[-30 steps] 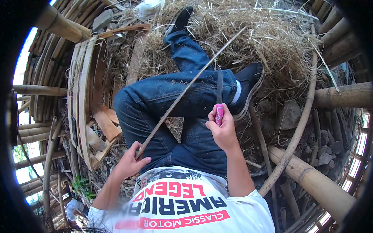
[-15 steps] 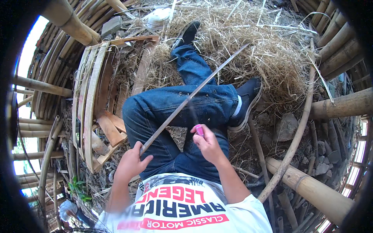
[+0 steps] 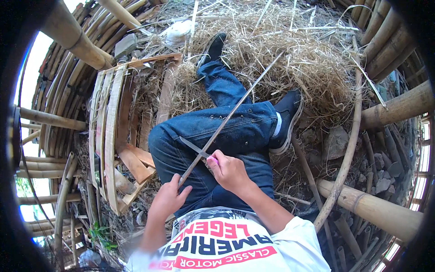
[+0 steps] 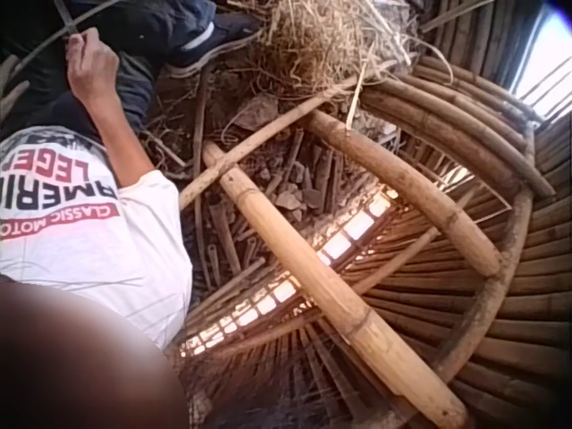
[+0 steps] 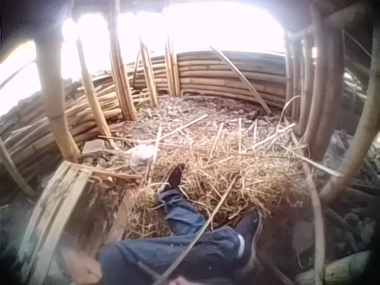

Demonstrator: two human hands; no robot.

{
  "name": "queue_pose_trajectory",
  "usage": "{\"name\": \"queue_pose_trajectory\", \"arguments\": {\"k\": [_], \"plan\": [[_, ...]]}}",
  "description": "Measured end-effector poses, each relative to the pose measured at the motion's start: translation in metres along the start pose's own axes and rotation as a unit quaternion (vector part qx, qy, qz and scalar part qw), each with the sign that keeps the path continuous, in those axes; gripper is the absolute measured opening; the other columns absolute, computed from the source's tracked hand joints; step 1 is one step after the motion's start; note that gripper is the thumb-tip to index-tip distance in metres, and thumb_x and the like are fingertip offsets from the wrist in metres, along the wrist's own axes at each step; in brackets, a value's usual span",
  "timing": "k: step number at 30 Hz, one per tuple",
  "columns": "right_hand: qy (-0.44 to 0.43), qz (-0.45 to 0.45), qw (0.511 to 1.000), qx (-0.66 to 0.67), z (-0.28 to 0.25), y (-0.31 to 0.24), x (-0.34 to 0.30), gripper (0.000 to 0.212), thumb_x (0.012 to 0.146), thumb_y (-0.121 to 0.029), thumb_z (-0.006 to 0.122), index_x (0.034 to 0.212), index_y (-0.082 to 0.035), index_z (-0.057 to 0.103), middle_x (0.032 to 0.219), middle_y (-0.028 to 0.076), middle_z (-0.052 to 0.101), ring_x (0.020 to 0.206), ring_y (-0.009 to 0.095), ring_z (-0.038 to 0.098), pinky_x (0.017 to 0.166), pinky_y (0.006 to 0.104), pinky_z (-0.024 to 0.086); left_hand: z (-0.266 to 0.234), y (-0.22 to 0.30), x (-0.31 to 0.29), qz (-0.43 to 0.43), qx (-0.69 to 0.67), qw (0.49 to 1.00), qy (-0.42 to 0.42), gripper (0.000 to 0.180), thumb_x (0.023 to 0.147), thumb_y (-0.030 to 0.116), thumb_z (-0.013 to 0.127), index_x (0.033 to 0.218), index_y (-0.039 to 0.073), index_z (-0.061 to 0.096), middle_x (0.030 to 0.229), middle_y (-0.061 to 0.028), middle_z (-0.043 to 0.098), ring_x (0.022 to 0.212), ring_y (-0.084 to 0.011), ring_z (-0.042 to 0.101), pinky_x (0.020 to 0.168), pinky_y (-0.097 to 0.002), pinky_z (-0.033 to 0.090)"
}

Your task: The person whittles a thin bamboo strip using a small knife.

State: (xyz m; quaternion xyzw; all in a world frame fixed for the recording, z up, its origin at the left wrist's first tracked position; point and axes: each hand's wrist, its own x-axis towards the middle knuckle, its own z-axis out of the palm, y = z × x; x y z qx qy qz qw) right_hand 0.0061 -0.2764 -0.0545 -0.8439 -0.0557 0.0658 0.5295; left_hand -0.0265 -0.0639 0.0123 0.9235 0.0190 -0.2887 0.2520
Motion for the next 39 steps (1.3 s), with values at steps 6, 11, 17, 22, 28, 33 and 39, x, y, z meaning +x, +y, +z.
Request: {"name": "queue_pose_trajectory", "arguments": {"k": [6, 11, 17, 22, 28, 33, 39], "plan": [[0.027, -0.067, 0.993, -0.095, 0.008, 0.011, 0.003, 0.036, 0.097, -0.038, 0.053, 0.082, -0.006, 0.059, 0.067, 0.018, 0.064, 0.062, 0.039, 0.065, 0.052, 0.0463, 0.049, -0.003, 0.001, 0.000, 0.007, 0.004, 1.000, 0.010, 0.023, 0.095, 0.020, 0.056, 0.098, -0.001, 0.046, 0.076, -0.0314, 0.061, 0.077, -0.0505, 0.059, 0.065, -0.0571, 0.044], [0.060, 0.012, 0.991, -0.121, -0.011, 0.034, 0.017, 0.042, 0.098, -0.040, 0.051, 0.078, -0.004, 0.062, 0.063, 0.021, 0.062, 0.061, 0.041, 0.064, 0.053, 0.0500, 0.050, -0.006, -0.006, 0.000, 0.010, 0.005, 1.000, 0.003, 0.020, 0.096, 0.017, 0.053, 0.098, -0.001, 0.045, 0.076, -0.0314, 0.060, 0.077, -0.0504, 0.059, 0.065, -0.0575, 0.043], [0.008, -0.083, 0.994, -0.071, 0.014, 0.014, 0.011, 0.040, 0.097, -0.038, 0.054, 0.076, -0.005, 0.061, 0.067, 0.019, 0.064, 0.062, 0.039, 0.065, 0.055, 0.0481, 0.051, -0.009, -0.006, 0.000, 0.023, -0.007, 1.000, 0.004, 0.020, 0.096, 0.018, 0.052, 0.098, -0.001, 0.045, 0.075, -0.0314, 0.060, 0.077, -0.0513, 0.058, 0.066, -0.0574, 0.042], [0.039, -0.102, 0.988, -0.108, 0.013, 0.020, 0.012, 0.041, 0.095, -0.040, 0.057, 0.072, -0.006, 0.059, 0.063, 0.016, 0.062, 0.058, 0.036, 0.064, 0.050, 0.0437, 0.050, -0.010, 0.005, 0.003, 0.010, -0.033, 0.999, -0.014, 0.022, 0.098, 0.020, 0.051, 0.096, -0.001, 0.046, 0.074, -0.0325, 0.059, 0.077, -0.0520, 0.057, 0.065, -0.0572, 0.043], [0.094, -0.042, 0.986, -0.128, 0.004, 0.030, 0.018, 0.040, 0.095, -0.041, 0.057, 0.073, -0.007, 0.060, 0.059, 0.016, 0.062, 0.055, 0.036, 0.064, 0.048, 0.0442, 0.050, -0.009, 0.004, 0.003, 0.000, -0.049, 0.998, -0.033, 0.021, 0.098, 0.020, 0.051, 0.096, -0.001, 0.046, 0.074, -0.0309, 0.059, 0.078, -0.0517, 0.056, 0.064, -0.0544, 0.042], [0.039, -0.095, 0.991, -0.091, 0.014, 0.012, 0.015, 0.043, 0.094, -0.044, 0.058, 0.070, -0.008, 0.061, 0.061, 0.016, 0.063, 0.056, 0.035, 0.065, 0.052, 0.0453, 0.051, -0.009, 0.007, 0.006, 0.014, -0.043, 0.999, -0.029, 0.021, 0.098, 0.019, 0.051, 0.094, -0.001, 0.046, 0.071, -0.0306, 0.058, 0.076, -0.0518, 0.056, 0.062, -0.0554, 0.042], [0.123, -0.020, 0.981, -0.152, -0.012, 0.053, 0.035, 0.046, 0.093, -0.047, 0.057, 0.071, -0.007, 0.061, 0.059, 0.016, 0.063, 0.054, 0.036, 0.064, 0.048, 0.0445, 0.051, -0.009, 0.005, 0.007, -0.011, -0.061, 0.997, -0.048, 0.020, 0.098, 0.019, 0.051, 0.098, -0.001, 0.048, 0.072, -0.0264, 0.054, 0.070, -0.0464, 0.053, 0.062, -0.0471, 0.041]]}}
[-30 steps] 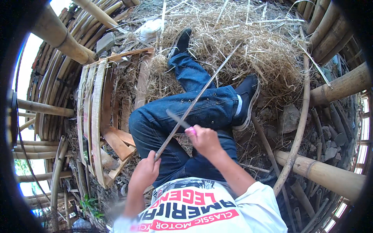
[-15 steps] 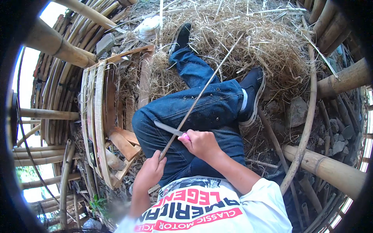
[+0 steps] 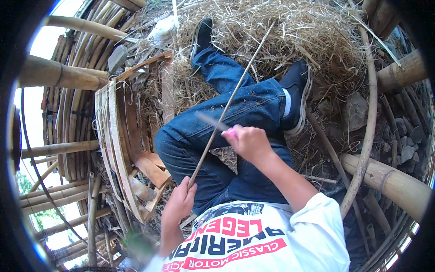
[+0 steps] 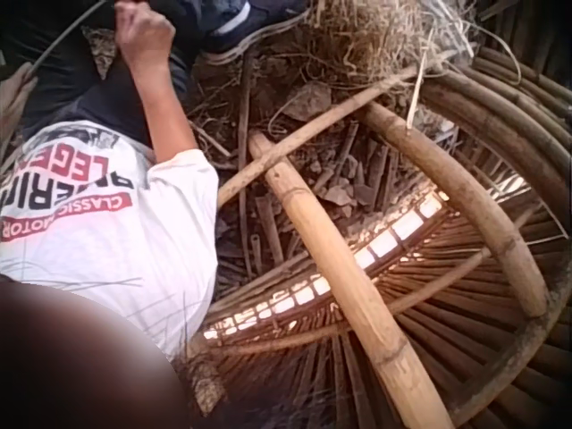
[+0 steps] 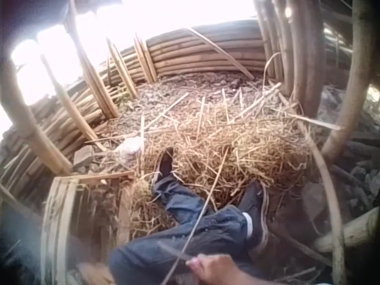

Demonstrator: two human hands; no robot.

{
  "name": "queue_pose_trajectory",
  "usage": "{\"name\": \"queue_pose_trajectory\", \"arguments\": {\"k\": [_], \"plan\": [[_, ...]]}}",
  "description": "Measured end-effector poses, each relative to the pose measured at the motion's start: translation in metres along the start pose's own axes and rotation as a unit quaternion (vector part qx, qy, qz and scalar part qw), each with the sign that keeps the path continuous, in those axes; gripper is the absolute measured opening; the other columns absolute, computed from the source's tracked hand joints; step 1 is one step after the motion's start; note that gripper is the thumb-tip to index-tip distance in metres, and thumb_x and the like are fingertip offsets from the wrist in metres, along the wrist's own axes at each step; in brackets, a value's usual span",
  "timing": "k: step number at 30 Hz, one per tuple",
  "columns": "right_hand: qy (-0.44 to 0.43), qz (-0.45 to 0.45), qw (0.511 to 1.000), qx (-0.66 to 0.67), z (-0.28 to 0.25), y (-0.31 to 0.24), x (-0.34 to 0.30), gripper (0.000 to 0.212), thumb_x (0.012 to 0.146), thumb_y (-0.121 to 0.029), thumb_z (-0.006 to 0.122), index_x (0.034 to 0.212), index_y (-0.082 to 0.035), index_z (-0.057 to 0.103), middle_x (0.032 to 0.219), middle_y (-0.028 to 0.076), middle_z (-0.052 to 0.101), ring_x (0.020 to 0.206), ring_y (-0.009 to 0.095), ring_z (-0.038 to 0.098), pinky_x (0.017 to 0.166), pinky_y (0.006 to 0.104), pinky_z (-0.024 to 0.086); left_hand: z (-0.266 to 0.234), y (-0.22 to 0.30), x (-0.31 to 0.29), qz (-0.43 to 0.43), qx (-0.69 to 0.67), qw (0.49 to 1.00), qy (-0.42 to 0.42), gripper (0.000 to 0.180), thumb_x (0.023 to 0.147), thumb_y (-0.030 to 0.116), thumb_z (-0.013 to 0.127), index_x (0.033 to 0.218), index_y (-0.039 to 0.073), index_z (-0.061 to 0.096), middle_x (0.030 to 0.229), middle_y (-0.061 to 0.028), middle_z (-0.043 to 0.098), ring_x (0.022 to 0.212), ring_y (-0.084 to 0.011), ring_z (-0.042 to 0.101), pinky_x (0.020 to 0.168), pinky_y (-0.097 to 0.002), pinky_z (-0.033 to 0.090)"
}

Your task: The person whittles a thin bamboo strip using a small knife.

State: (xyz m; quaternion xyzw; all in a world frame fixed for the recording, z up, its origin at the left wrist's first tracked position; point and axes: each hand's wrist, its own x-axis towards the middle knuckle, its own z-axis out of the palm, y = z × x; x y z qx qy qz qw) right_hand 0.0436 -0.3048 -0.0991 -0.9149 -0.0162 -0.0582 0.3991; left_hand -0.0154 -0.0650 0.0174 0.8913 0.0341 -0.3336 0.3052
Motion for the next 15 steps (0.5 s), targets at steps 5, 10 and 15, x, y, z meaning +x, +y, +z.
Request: {"name": "queue_pose_trajectory", "arguments": {"k": [5, 10, 15], "plan": [[-0.063, -0.079, 0.990, 0.097, 0.008, -0.035, -0.015, 0.038, 0.093, -0.038, 0.060, 0.071, -0.007, 0.061, 0.061, 0.018, 0.061, 0.058, 0.038, 0.063, 0.053, 0.0459, 0.050, -0.006, 0.009, -0.004, -0.023, 0.026, 0.999, 0.014, 0.020, 0.098, 0.019, 0.051, 0.094, 0.001, 0.046, 0.069, -0.0286, 0.056, 0.074, -0.0508, 0.055, 0.060, -0.0516, 0.041], [0.006, 0.070, 0.995, 0.070, -0.005, 0.008, 0.014, 0.042, 0.095, -0.044, 0.056, 0.077, -0.006, 0.060, 0.061, 0.021, 0.062, 0.062, 0.041, 0.065, 0.054, 0.0501, 0.051, -0.004, -0.006, -0.004, 0.014, -0.012, 1.000, 0.002, 0.021, 0.099, 0.021, 0.052, 0.095, 0.001, 0.046, 0.068, -0.0258, 0.051, 0.068, -0.0486, 0.049, 0.060, -0.0472, 0.041], [-0.007, 0.062, 0.968, 0.244, 0.001, -0.019, -0.001, 0.025, 0.095, -0.026, 0.056, 0.096, -0.002, 0.050, 0.069, 0.022, 0.063, 0.067, 0.040, 0.065, 0.060, 0.0479, 0.051, -0.006, -0.010, -0.003, -0.029, -0.031, 0.999, 0.004, 0.023, 0.099, 0.023, 0.053, 0.096, 0.001, 0.047, 0.063, -0.0157, 0.051, 0.057, -0.0282, 0.050, 0.057, -0.0405, 0.040]]}}
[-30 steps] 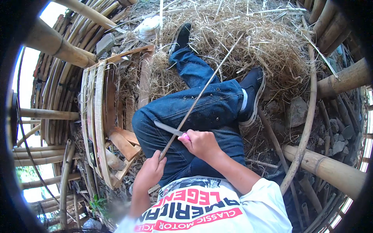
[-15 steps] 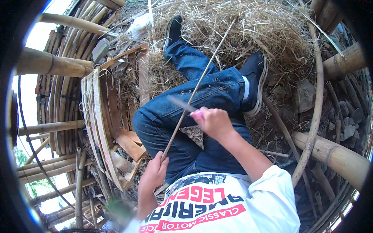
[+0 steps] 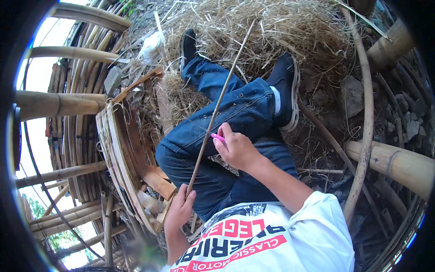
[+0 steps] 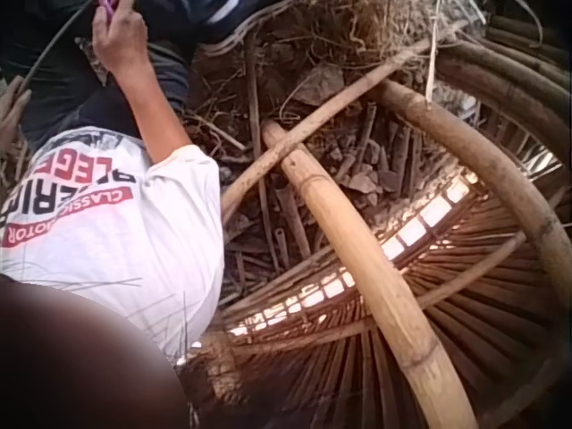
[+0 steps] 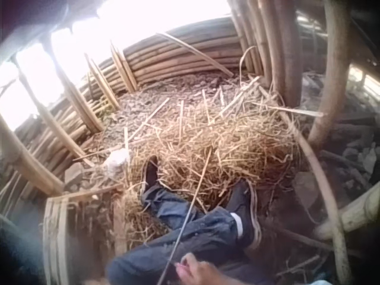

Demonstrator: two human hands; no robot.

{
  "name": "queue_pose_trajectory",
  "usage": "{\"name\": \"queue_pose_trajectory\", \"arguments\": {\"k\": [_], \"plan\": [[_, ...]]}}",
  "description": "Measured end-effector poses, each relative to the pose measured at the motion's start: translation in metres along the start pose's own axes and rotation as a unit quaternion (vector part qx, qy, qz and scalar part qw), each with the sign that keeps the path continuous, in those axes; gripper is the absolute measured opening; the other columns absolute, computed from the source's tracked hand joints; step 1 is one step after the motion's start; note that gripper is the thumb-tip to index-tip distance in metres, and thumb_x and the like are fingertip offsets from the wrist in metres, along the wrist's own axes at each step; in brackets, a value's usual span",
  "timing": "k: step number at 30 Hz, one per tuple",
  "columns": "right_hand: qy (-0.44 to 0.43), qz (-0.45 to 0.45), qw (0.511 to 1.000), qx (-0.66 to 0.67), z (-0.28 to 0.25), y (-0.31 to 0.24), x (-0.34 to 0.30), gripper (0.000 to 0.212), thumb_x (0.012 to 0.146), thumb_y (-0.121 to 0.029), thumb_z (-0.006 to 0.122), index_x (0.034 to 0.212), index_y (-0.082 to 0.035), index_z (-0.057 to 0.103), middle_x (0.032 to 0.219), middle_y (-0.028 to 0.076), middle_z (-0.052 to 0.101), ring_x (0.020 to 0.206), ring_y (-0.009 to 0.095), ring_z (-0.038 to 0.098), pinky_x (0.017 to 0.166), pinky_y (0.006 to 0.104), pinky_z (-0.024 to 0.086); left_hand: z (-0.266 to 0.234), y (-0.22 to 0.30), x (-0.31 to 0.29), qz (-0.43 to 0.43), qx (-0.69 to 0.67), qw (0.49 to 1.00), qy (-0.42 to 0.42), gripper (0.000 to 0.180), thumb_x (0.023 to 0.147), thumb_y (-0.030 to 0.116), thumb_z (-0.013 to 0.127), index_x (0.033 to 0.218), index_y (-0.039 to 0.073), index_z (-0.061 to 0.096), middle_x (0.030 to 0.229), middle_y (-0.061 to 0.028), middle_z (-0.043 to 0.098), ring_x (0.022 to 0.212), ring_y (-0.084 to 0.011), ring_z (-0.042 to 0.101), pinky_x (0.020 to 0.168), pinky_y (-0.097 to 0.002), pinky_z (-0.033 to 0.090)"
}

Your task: The person whittles a thin bamboo strip using a small knife.

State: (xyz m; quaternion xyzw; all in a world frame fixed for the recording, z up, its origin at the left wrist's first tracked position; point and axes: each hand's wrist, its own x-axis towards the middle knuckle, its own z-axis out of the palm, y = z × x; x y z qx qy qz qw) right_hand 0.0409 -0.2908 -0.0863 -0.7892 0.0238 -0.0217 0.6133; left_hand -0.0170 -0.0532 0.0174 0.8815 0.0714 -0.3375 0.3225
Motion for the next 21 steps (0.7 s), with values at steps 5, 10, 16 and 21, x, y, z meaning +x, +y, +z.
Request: {"name": "queue_pose_trajectory", "arguments": {"k": [5, 10, 16, 21], "plan": [[0.089, 0.070, 0.983, 0.142, -0.019, 0.010, 0.012, 0.020, 0.098, -0.016, 0.055, 0.090, 0.002, 0.060, 0.061, 0.006, 0.054, 0.054, 0.010, 0.052, 0.052, 0.0267, 0.042, -0.007, 0.005, -0.003, 0.003, -0.013, 1.000, 0.000, 0.023, 0.099, 0.023, 0.054, 0.095, 0.001, 0.047, 0.061, -0.0152, 0.049, 0.055, -0.0268, 0.046, 0.055, -0.0393, 0.039], [0.100, 0.044, 0.987, 0.119, -0.024, 0.014, 0.022, 0.020, 0.098, -0.016, 0.055, 0.098, 0.003, 0.062, 0.068, 0.016, 0.061, 0.062, 0.023, 0.064, 0.056, 0.0320, 0.046, -0.012, 0.018, -0.010, 0.052, 0.076, 0.995, 0.024, 0.021, 0.097, 0.020, 0.056, 0.096, 0.000, 0.048, 0.066, -0.0201, 0.054, 0.061, -0.0366, 0.054, 0.058, -0.0437, 0.041], [0.090, 0.047, 0.992, 0.081, -0.021, 0.003, 0.008, 0.021, 0.096, -0.016, 0.057, 0.100, 0.003, 0.065, 0.075, 0.022, 0.063, 0.068, 0.030, 0.068, 0.058, 0.0359, 0.048, -0.016, 0.020, -0.016, 0.029, 0.107, 0.993, 0.046, 0.017, 0.096, 0.017, 0.055, 0.096, 0.000, 0.051, 0.078, -0.0250, 0.061, 0.077, -0.0447, 0.061, 0.063, -0.0485, 0.044], [0.098, 0.069, 0.983, 0.139, -0.035, 0.029, 0.027, 0.025, 0.096, -0.019, 0.058, 0.096, 0.004, 0.068, 0.067, 0.009, 0.061, 0.060, 0.011, 0.054, 0.056, 0.0290, 0.042, -0.015, 0.028, -0.012, 0.059, 0.154, 0.985, 0.047, 0.015, 0.096, 0.015, 0.053, 0.097, 0.001, 0.052, 0.082, -0.0249, 0.064, 0.078, -0.0446, 0.062, 0.066, -0.0505, 0.045]]}}
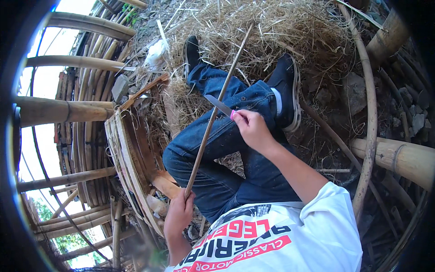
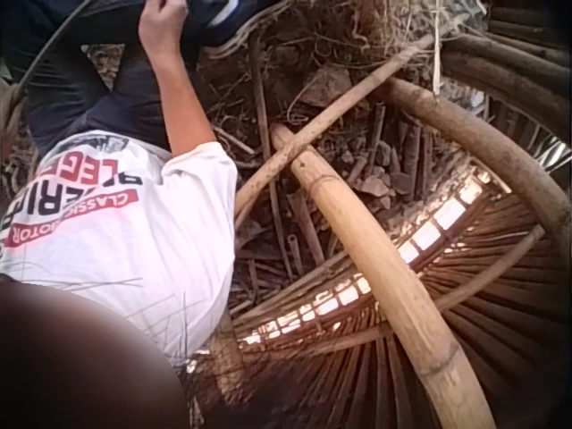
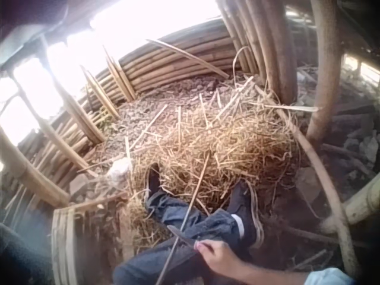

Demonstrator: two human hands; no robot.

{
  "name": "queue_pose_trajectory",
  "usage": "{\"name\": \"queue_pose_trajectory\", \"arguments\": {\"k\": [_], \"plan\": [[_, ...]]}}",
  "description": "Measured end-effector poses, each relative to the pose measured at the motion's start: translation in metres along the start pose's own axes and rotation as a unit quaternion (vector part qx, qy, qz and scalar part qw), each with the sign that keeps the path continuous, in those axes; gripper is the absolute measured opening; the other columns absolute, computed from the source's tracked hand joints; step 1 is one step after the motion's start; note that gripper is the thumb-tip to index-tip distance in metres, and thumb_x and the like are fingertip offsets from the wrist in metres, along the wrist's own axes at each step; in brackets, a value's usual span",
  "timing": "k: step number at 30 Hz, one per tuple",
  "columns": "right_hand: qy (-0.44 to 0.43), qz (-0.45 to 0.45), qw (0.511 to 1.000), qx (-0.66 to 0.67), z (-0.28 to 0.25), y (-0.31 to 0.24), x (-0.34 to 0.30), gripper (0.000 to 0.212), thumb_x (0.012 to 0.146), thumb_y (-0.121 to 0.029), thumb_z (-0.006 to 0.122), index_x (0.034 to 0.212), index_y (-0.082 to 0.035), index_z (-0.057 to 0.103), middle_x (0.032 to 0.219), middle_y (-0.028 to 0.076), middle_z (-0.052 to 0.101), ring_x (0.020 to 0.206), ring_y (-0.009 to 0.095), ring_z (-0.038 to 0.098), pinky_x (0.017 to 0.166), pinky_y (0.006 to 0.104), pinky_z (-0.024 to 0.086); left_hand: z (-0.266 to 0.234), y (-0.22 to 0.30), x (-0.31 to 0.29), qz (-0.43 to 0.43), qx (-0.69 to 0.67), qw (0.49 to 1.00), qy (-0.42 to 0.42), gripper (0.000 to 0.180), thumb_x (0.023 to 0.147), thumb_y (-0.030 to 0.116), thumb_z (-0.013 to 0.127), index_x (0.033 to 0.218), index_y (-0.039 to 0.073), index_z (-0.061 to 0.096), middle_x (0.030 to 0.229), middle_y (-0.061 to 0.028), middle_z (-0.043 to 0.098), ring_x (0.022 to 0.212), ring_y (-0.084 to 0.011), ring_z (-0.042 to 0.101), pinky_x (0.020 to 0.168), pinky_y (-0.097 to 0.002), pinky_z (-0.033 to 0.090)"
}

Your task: The person whittles a thin bamboo strip using a small knife.

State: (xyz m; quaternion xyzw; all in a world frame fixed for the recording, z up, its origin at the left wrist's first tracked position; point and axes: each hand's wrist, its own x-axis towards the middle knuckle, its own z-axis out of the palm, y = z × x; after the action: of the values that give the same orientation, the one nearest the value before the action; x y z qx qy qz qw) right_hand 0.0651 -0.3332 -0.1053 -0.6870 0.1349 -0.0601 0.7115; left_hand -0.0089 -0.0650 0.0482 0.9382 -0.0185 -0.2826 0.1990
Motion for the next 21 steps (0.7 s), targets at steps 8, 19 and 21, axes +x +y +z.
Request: {"name": "queue_pose_trajectory", "arguments": {"k": [8, 19, 21], "plan": [[-0.027, 0.055, 0.997, 0.045, -0.006, -0.004, 0.009, 0.026, 0.097, -0.019, 0.059, 0.095, 0.004, 0.069, 0.066, 0.000, 0.056, 0.061, 0.005, 0.045, 0.056, 0.0259, 0.039, 0.004, 0.017, -0.003, 0.004, 0.077, 0.995, 0.059, 0.009, 0.094, 0.011, 0.050, 0.099, 0.004, 0.052, 0.078, -0.0247, 0.063, 0.076, -0.0445, 0.062, 0.065, -0.0536, 0.047], [-0.064, 0.073, 0.993, 0.074, -0.002, -0.001, 0.007, 0.026, 0.097, -0.019, 0.057, 0.094, 0.004, 0.069, 0.064, -0.004, 0.052, 0.060, 0.004, 0.043, 0.054, 0.0250, 0.036, 0.008, 0.011, -0.002, 0.009, 0.086, 0.993, 0.080, 0.009, 0.094, 0.011, 0.052, 0.099, 0.003, 0.052, 0.074, -0.0256, 0.062, 0.072, -0.0450, 0.062, 0.062, -0.0537, 0.046], [-0.084, 0.087, 0.988, 0.092, -0.006, 0.000, 0.006, 0.026, 0.098, -0.019, 0.057, 0.094, 0.004, 0.069, 0.063, -0.004, 0.049, 0.058, 0.003, 0.040, 0.052, 0.0250, 0.033, 0.005, 0.007, -0.001, 0.003, 0.073, 0.995, 0.074, 0.009, 0.094, 0.011, 0.052, 0.099, 0.003, 0.052, 0.075, -0.0256, 0.062, 0.072, -0.0452, 0.062, 0.062, -0.0535, 0.046]]}}
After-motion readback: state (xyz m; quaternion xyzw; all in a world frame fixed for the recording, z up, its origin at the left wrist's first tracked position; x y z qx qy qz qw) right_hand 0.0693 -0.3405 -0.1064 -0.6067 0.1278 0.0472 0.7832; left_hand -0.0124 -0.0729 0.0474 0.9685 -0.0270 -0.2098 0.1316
